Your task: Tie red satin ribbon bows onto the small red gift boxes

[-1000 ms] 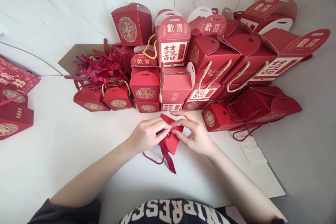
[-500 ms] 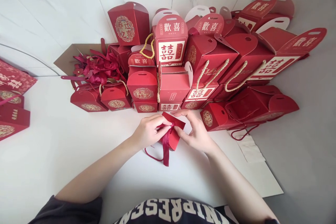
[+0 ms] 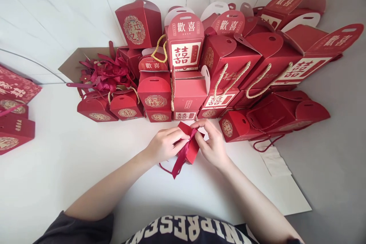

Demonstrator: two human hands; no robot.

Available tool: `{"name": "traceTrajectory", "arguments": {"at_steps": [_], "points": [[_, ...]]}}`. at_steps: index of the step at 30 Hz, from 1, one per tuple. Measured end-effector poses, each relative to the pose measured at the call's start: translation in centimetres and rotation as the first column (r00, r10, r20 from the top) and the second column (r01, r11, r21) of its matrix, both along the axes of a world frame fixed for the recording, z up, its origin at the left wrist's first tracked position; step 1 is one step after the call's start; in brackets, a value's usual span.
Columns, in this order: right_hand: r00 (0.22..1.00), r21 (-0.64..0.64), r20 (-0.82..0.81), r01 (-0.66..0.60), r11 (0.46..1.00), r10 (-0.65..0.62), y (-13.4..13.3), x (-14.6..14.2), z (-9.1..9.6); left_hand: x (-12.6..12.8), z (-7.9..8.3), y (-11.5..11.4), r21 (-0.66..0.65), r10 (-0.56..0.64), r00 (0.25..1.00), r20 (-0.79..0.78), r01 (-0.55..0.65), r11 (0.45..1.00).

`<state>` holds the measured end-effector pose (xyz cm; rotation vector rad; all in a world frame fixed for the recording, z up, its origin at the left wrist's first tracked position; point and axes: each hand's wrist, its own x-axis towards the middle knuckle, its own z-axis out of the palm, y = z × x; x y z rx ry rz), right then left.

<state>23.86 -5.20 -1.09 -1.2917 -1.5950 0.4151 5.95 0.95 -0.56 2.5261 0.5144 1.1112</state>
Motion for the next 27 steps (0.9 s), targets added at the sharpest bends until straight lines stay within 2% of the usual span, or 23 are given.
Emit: {"name": "traceTrajectory", "arguments": {"at_steps": [3, 6, 8, 10, 11, 13, 14, 15, 16, 17, 18, 20, 22, 23, 24, 25, 26, 27], "points": [[0.963, 0.142, 0.167, 0.187, 0.972, -0.21, 0.3, 0.7, -0.7, 0.0, -0.1, 0.0, -0.004, 0.005, 1.0, -0.003, -0.005, 1.0], [0.803, 0.309, 0.4, 0.335, 0.89, -0.442, 0.4, 2.8, -0.5, -0.1, -0.1, 0.0, -0.02, -0.008, 1.0, -0.008, 0.008, 1.0], [0.703, 0.354, 0.476, 0.397, 0.847, -0.529, 0.3, 4.4, 0.3, -0.2, -0.2, 0.0, -0.023, -0.022, 1.0, -0.01, 0.022, 0.999], [0.685, 0.336, 0.468, 0.446, 0.83, -0.558, 0.1, 5.6, 1.5, -0.2, -0.3, 0.0, -0.017, -0.025, 1.0, -0.008, 0.025, 1.0], [0.731, 0.283, 0.459, 0.418, 0.863, -0.505, 0.0, 5.9, 2.1, -0.2, -0.3, 0.0, -0.017, -0.024, 1.0, -0.009, 0.024, 1.0], [0.882, 0.092, 0.418, 0.2, 0.975, -0.221, -0.2, 5.8, 3.1, -0.1, -0.2, 0.0, -0.02, -0.02, 1.0, -0.01, 0.02, 1.0], [0.928, -0.017, 0.371, 0.053, 0.998, -0.043, -0.3, 5.5, 3.3, -0.1, -0.1, 0.0, -0.021, -0.016, 1.0, -0.01, 0.015, 1.0], [0.945, -0.107, 0.31, -0.076, 0.991, 0.106, -0.3, 5.1, 3.3, -0.1, -0.1, 0.0, -0.022, -0.013, 1.0, -0.011, 0.013, 1.0], [0.949, -0.162, 0.255, -0.149, 0.976, 0.187, -0.3, 4.7, 3.1, -0.1, 0.0, 0.0, -0.019, -0.012, 1.0, -0.013, 0.012, 1.0], [0.957, -0.177, 0.218, -0.156, 0.972, 0.193, -0.2, 4.4, 2.7, -0.1, 0.1, 0.0, -0.016, -0.013, 1.0, -0.017, 0.013, 1.0], [0.968, -0.163, 0.209, -0.106, 0.981, 0.139, 0.0, 4.2, 2.4, -0.1, 0.1, 0.0, -0.013, -0.015, 1.0, -0.019, 0.014, 1.0], [0.957, -0.08, 0.274, 0.12, 0.99, -0.094, 0.2, 4.4, 1.9, -0.2, 0.1, 0.0, -0.007, -0.017, 1.0, -0.019, 0.017, 1.0], [0.856, -0.005, 0.425, 0.326, 0.945, -0.293, 0.2, 5.3, 2.2, -0.2, 0.0, 0.0, -0.006, -0.018, 1.0, -0.016, 0.018, 1.0], [0.801, 0.004, 0.509, 0.362, 0.932, -0.313, 0.1, 5.8, 2.7, -0.2, 0.0, 0.1, -0.004, -0.019, 1.0, -0.013, 0.019, 1.0], [0.776, -0.023, 0.575, 0.334, 0.942, -0.261, -0.1, 6.3, 3.4, -0.1, 0.0, 0.1, -0.001, -0.02, 1.0, -0.012, 0.02, 1.0], [0.782, -0.085, 0.605, 0.25, 0.965, -0.149, -0.3, 6.7, 4.2, -0.1, 0.0, 0.1, 0.003, -0.023, 1.0, -0.014, 0.023, 1.0], [0.809, -0.169, 0.587, 0.119, 0.978, 0.004, -0.4, 7.0, 5.0, 0.0, 0.1, 0.1, 0.008, -0.025, 1.0, -0.017, 0.025, 1.0], [0.84, -0.251, 0.518, -0.031, 0.968, 0.161, -0.5, 7.1, 5.7, 0.0, 0.1, 0.1, 0.016, -0.026, 0.999, -0.018, 0.027, 1.0]]}}
